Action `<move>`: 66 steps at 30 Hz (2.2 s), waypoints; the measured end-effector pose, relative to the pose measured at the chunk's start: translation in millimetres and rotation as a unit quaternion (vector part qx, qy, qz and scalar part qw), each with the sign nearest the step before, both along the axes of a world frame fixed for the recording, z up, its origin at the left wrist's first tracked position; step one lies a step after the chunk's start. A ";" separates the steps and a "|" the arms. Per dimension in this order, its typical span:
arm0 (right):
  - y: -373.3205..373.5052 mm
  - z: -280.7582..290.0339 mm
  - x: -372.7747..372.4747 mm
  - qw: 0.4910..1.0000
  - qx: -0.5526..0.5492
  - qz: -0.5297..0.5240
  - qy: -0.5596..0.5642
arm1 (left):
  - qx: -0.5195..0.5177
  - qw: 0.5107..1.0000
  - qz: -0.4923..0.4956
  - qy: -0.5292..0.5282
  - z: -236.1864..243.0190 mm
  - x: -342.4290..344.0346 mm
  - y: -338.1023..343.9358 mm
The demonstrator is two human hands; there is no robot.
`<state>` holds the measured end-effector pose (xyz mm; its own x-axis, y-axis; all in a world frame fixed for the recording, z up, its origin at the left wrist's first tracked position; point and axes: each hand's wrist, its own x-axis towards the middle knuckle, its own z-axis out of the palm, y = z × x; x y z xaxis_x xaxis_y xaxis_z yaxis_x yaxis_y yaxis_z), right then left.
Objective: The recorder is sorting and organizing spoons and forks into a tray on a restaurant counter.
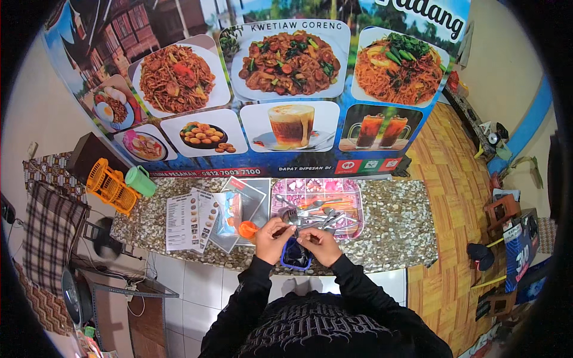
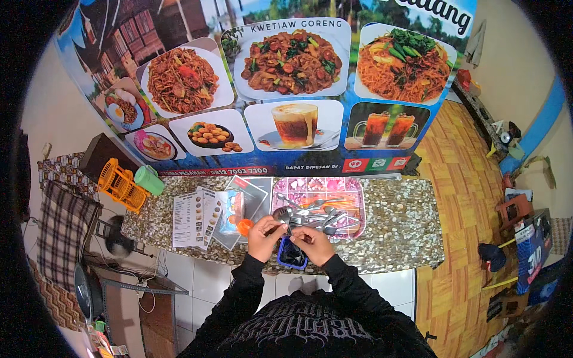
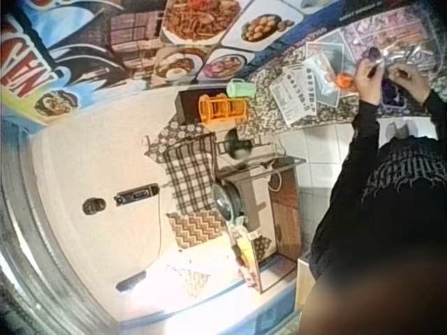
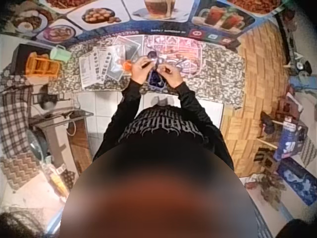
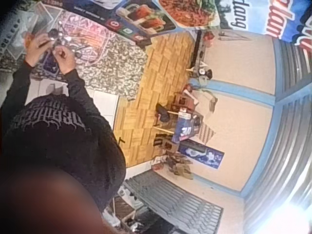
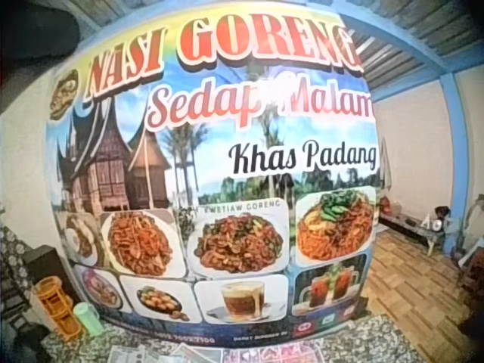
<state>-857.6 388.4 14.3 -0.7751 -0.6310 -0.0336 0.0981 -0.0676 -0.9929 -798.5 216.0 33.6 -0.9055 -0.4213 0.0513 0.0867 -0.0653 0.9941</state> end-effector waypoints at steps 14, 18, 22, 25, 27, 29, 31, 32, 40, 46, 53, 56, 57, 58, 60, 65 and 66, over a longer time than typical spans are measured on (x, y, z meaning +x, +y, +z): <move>1.0 -8.2 3.7 0.918 0.229 0.028 0.321 | -0.142 0.988 -0.050 -0.026 -28.4 32.0 6.1; -0.6 -9.4 3.8 0.896 0.258 0.035 0.359 | -0.174 0.982 -0.048 -0.050 -33.3 33.6 5.1; -1.0 -12.2 4.0 0.892 0.264 0.029 0.365 | -0.181 0.980 -0.047 -0.066 -38.9 35.7 4.5; 1.2 -15.9 2.8 0.888 0.263 0.005 0.378 | -0.149 0.984 -0.086 -0.038 -37.7 35.4 3.6; 2.6 -12.7 2.3 0.899 0.255 0.014 0.355 | -0.180 0.975 -0.095 -0.084 -37.5 37.7 2.8; 3.5 -17.2 1.8 0.898 0.257 0.017 0.356 | -0.185 0.977 -0.093 -0.056 -42.0 37.1 1.7; 4.1 -16.9 3.0 0.898 0.260 0.019 0.355 | -0.189 0.977 -0.093 -0.028 -40.3 36.9 2.0; 5.4 -14.1 4.0 0.902 0.257 0.017 0.348 | -0.190 0.977 -0.092 -0.031 -36.4 36.5 2.6; 14.4 -3.9 6.8 0.933 0.218 0.010 0.285 | -0.178 0.980 -0.078 -0.033 -28.5 37.1 4.9; 31.7 16.6 15.3 0.945 0.232 -0.058 0.224 | -0.140 0.986 -0.068 -0.055 -38.9 45.5 3.3; 54.2 0.3 34.5 0.938 0.238 -0.123 0.217 | -0.134 0.982 -0.118 -0.068 -36.8 53.1 1.4; 54.0 -2.9 42.2 0.943 0.229 -0.143 0.194 | -0.121 0.985 -0.110 -0.056 -46.4 53.6 -2.1; 53.1 -2.2 43.5 0.942 0.231 -0.145 0.195 | -0.116 0.990 -0.071 -0.043 -50.2 54.2 -4.3; 52.3 -1.4 44.8 0.942 0.231 -0.152 0.188 | -0.111 0.993 -0.031 -0.031 -54.0 54.2 -7.2; 50.1 -0.2 45.4 0.942 0.234 -0.161 0.181 | -0.111 0.993 -0.009 -0.029 -60.2 53.1 -14.2; 43.7 -8.6 39.1 0.934 0.237 -0.182 0.193 | -0.162 0.987 0.000 -0.016 -48.1 45.7 -35.8; 41.6 -10.4 36.8 0.935 0.229 -0.184 0.196 | -0.162 0.986 -0.035 -0.035 -43.3 42.5 -42.0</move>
